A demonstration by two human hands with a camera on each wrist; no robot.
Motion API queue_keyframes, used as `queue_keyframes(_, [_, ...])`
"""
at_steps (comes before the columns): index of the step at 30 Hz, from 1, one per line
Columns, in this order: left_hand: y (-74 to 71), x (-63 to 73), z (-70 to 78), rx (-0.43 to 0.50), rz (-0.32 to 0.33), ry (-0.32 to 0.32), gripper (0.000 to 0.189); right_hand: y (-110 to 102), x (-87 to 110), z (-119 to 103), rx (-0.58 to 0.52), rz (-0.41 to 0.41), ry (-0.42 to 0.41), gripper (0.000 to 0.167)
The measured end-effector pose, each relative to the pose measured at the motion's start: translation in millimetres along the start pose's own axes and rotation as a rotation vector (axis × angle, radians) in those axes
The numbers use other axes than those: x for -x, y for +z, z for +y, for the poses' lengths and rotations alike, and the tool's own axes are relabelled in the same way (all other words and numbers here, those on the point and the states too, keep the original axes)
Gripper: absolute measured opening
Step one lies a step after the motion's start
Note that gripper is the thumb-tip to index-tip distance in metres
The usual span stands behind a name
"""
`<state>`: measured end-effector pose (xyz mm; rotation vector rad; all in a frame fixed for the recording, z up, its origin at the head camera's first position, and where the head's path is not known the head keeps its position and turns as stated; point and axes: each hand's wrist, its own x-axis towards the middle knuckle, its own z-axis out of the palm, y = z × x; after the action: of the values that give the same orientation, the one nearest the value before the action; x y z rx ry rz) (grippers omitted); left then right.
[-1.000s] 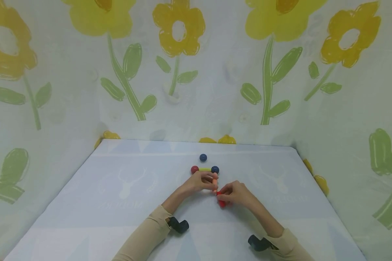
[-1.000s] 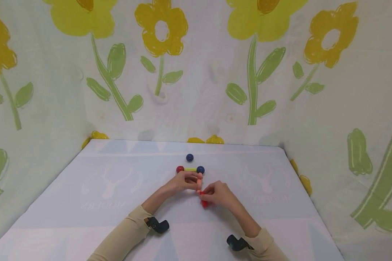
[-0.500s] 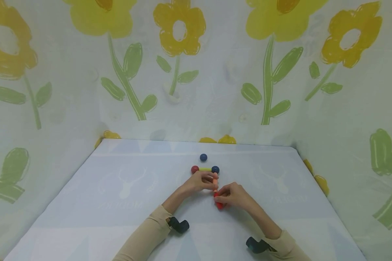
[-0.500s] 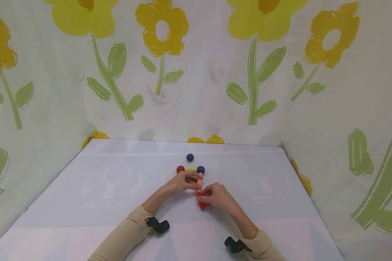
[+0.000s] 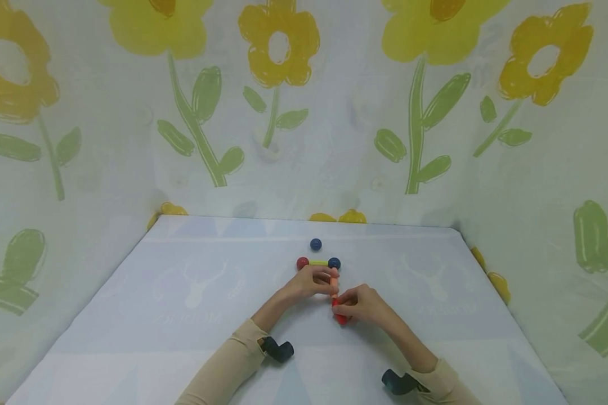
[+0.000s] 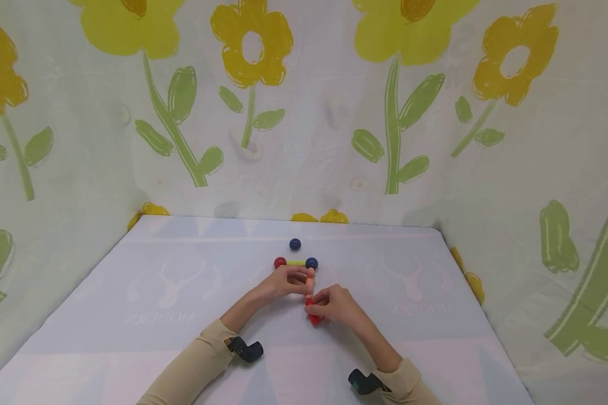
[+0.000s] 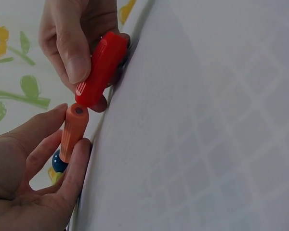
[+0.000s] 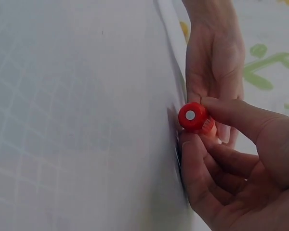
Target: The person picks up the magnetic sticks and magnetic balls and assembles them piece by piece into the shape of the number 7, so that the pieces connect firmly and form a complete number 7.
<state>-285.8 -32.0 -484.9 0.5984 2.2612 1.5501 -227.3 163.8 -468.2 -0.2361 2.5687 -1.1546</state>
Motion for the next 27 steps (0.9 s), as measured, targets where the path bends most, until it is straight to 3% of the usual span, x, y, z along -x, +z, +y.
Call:
queue_keyframes(14, [0.3, -1.7, -2.2, 0.008, 0.002, 0.009, 0.032, -9.8, 0.5, 5.4, 0.006, 0.013, 0.039, 0.026])
queue_keyframes(27, [0.3, -2.7, -2.9, -0.001, 0.004, 0.013, 0.034, -16.3, 5.7, 13.0, -0.120, -0.017, 0.049, 0.025])
